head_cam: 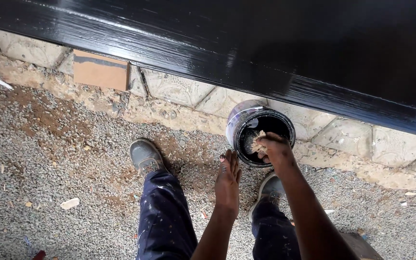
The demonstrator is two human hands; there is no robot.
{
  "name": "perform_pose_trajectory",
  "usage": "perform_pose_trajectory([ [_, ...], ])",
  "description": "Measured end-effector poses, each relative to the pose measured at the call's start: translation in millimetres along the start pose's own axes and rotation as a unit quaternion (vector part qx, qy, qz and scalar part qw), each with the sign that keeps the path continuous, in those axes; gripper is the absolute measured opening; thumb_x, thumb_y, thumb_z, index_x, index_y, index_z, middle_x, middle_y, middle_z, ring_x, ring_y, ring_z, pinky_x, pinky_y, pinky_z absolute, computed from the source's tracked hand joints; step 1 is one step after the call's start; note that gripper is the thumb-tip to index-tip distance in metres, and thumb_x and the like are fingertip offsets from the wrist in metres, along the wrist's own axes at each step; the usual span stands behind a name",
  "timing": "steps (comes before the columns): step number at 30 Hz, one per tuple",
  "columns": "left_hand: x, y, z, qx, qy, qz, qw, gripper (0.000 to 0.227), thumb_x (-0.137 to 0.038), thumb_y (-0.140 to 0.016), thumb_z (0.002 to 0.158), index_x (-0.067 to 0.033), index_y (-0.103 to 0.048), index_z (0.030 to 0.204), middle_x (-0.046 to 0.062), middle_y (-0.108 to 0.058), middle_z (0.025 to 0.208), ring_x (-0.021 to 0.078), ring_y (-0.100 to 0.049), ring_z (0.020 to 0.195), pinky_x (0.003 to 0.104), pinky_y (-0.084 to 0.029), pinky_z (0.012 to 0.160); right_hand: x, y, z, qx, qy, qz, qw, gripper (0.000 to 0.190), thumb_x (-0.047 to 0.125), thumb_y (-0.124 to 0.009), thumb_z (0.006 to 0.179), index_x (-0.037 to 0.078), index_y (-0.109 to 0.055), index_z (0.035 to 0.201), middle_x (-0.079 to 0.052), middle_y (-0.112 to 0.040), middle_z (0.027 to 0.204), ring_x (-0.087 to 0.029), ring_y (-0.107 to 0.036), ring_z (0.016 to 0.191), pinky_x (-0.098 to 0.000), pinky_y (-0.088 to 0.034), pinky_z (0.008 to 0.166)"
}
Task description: Applying black stain to a large wooden furniture panel using a cloth.
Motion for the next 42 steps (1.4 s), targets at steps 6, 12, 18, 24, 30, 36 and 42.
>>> perform_pose_trajectory([
  [6, 6, 7, 6, 0.021, -0.020, -0.044, 0.999, 0.084, -0.061, -0.024, 0.097, -0.0069, -0.024, 0.161, 0.015, -0.034, 0.168, 0.0314, -0.030, 0.156, 0.041, -0.024, 0.127, -16, -25, 18, 0.003, 0.057, 0.027, 0.998, 0.060, 0.013, -0.074, 0.089, 0.005, -0.057, 0.145, -0.012, -0.076, 0.114, -0.018, -0.066, 0.083, -0.0270, -0.052, 0.062],
  [12, 9, 11, 10, 0.028, 0.004, -0.111, 0.993, 0.076, -0.059, -0.009, 0.107, -0.0095, -0.021, 0.164, 0.019, -0.029, 0.169, 0.0365, -0.020, 0.158, 0.051, -0.012, 0.128, -62, -4, 41, 0.109, 0.003, 0.201, 0.974, 0.054, 0.020, -0.070, 0.085, 0.011, -0.057, 0.137, -0.026, -0.024, 0.150, -0.023, -0.039, 0.083, -0.0343, -0.037, 0.057],
  [18, 22, 16, 21, 0.028, -0.031, -0.125, 0.991, 0.076, -0.058, -0.014, 0.108, -0.0073, -0.018, 0.165, 0.022, -0.028, 0.169, 0.0406, -0.019, 0.157, 0.054, -0.012, 0.127, -29, 11, 15, 0.048, 0.159, -0.018, 0.986, 0.061, 0.031, -0.069, 0.097, 0.010, -0.050, 0.151, -0.027, -0.050, 0.141, -0.055, -0.057, 0.111, -0.0627, -0.054, 0.074],
  [24, 33, 16, 30, 0.013, -0.022, -0.158, 0.987, 0.075, -0.058, -0.017, 0.108, -0.0087, -0.018, 0.165, 0.019, -0.027, 0.170, 0.0389, -0.017, 0.158, 0.052, -0.012, 0.128, 26, -20, -46, -0.029, 0.174, -0.218, 0.960, 0.059, 0.035, -0.068, 0.097, 0.007, -0.056, 0.147, -0.026, -0.072, 0.115, -0.042, -0.072, 0.098, -0.0536, -0.061, 0.069],
  [30, 30, 18, 30, 0.006, -0.003, -0.167, 0.986, 0.074, -0.057, -0.014, 0.109, -0.0098, -0.020, 0.165, 0.020, -0.025, 0.170, 0.0394, -0.018, 0.157, 0.052, -0.013, 0.128, 6, -11, -10, 0.005, 0.211, -0.062, 0.975, 0.047, 0.025, -0.070, 0.095, 0.006, -0.064, 0.138, -0.030, -0.070, 0.116, -0.049, -0.069, 0.100, -0.0592, -0.055, 0.073],
  [36, 35, 18, 32, 0.006, -0.010, -0.190, 0.982, 0.072, -0.056, -0.017, 0.109, -0.0112, -0.022, 0.165, 0.016, -0.032, 0.169, 0.0365, -0.020, 0.158, 0.051, -0.011, 0.128, -64, 5, 33, 0.041, -0.008, 0.271, 0.962, 0.090, 0.032, -0.070, 0.088, 0.003, -0.027, 0.161, -0.020, -0.037, 0.060, -0.031, -0.042, 0.058, -0.0587, -0.046, 0.106],
  [42, 43, 23, 38, -0.016, -0.016, -0.180, 0.983, 0.075, -0.060, -0.022, 0.107, -0.0114, -0.029, 0.164, 0.017, -0.038, 0.166, 0.0377, -0.026, 0.156, 0.053, -0.015, 0.127, -79, 3, 24, 0.085, -0.061, 0.342, 0.934, 0.038, 0.036, -0.058, 0.097, 0.014, -0.051, 0.127, -0.008, -0.044, 0.074, -0.028, -0.050, 0.053, -0.0580, -0.055, 0.102],
])
Point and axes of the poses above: each hand's wrist, its own z-axis towards the middle knuckle, its own y-axis out of the back of the hand, x = y × z, the point moved 6 cm from there along z, towards the middle knuckle
